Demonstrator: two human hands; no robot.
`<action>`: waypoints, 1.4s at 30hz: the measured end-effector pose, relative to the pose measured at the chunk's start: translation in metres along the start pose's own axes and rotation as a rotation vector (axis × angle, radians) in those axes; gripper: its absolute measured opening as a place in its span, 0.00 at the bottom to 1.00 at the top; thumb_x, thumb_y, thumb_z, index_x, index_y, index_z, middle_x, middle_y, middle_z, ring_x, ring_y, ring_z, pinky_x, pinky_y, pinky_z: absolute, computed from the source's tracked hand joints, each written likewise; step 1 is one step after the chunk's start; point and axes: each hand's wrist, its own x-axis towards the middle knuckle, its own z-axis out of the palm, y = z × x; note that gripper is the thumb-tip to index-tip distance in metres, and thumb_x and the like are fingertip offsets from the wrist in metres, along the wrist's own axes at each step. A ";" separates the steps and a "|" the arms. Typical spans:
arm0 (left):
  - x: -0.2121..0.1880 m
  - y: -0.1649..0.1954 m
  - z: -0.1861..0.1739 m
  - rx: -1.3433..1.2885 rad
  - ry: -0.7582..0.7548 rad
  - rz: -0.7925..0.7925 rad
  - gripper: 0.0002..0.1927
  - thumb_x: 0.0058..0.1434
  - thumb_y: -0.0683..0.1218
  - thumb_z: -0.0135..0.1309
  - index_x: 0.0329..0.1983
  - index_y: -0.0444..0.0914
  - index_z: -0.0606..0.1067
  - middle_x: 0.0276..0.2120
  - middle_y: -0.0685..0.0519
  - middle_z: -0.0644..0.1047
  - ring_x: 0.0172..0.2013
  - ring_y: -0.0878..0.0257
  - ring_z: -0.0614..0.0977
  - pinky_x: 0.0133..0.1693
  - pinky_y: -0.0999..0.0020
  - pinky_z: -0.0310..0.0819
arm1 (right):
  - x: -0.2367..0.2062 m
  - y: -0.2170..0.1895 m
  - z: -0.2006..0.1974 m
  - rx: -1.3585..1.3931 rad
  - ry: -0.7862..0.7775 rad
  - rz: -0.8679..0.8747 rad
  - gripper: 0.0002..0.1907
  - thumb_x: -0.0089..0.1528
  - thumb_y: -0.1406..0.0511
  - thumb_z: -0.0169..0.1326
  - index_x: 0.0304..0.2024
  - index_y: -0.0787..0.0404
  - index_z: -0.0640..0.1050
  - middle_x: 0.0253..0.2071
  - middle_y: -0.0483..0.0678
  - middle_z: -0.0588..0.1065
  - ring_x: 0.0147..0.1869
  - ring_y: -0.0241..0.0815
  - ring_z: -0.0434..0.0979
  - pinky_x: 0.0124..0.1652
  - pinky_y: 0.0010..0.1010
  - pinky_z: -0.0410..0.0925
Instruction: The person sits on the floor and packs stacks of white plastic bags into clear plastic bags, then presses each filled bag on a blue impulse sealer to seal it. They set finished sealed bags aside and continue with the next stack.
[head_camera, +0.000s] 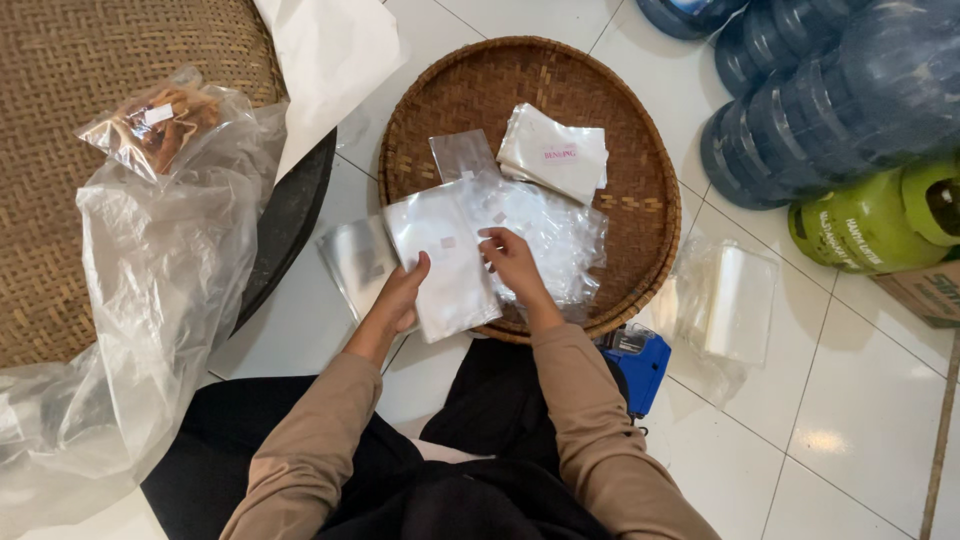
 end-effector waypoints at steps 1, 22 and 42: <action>-0.001 0.000 0.002 0.040 0.012 0.051 0.28 0.69 0.52 0.50 0.67 0.33 0.64 0.59 0.45 0.74 0.57 0.56 0.77 0.54 0.59 0.75 | 0.003 0.008 0.012 -0.049 0.012 0.018 0.17 0.66 0.65 0.56 0.55 0.67 0.76 0.39 0.48 0.77 0.38 0.36 0.74 0.36 0.28 0.69; 0.025 -0.013 -0.019 0.026 0.119 0.273 0.24 0.65 0.41 0.55 0.64 0.33 0.67 0.56 0.46 0.76 0.55 0.55 0.78 0.55 0.60 0.74 | 0.047 0.032 -0.071 0.071 0.447 0.184 0.43 0.54 0.65 0.68 0.68 0.62 0.62 0.52 0.60 0.78 0.48 0.51 0.82 0.47 0.38 0.74; 0.008 0.003 -0.002 -0.137 0.111 0.482 0.25 0.63 0.37 0.57 0.64 0.32 0.68 0.57 0.47 0.76 0.56 0.57 0.78 0.58 0.62 0.72 | -0.002 -0.030 -0.041 -0.332 -0.166 0.193 0.32 0.63 0.50 0.61 0.63 0.62 0.73 0.47 0.60 0.78 0.44 0.41 0.80 0.40 0.34 0.73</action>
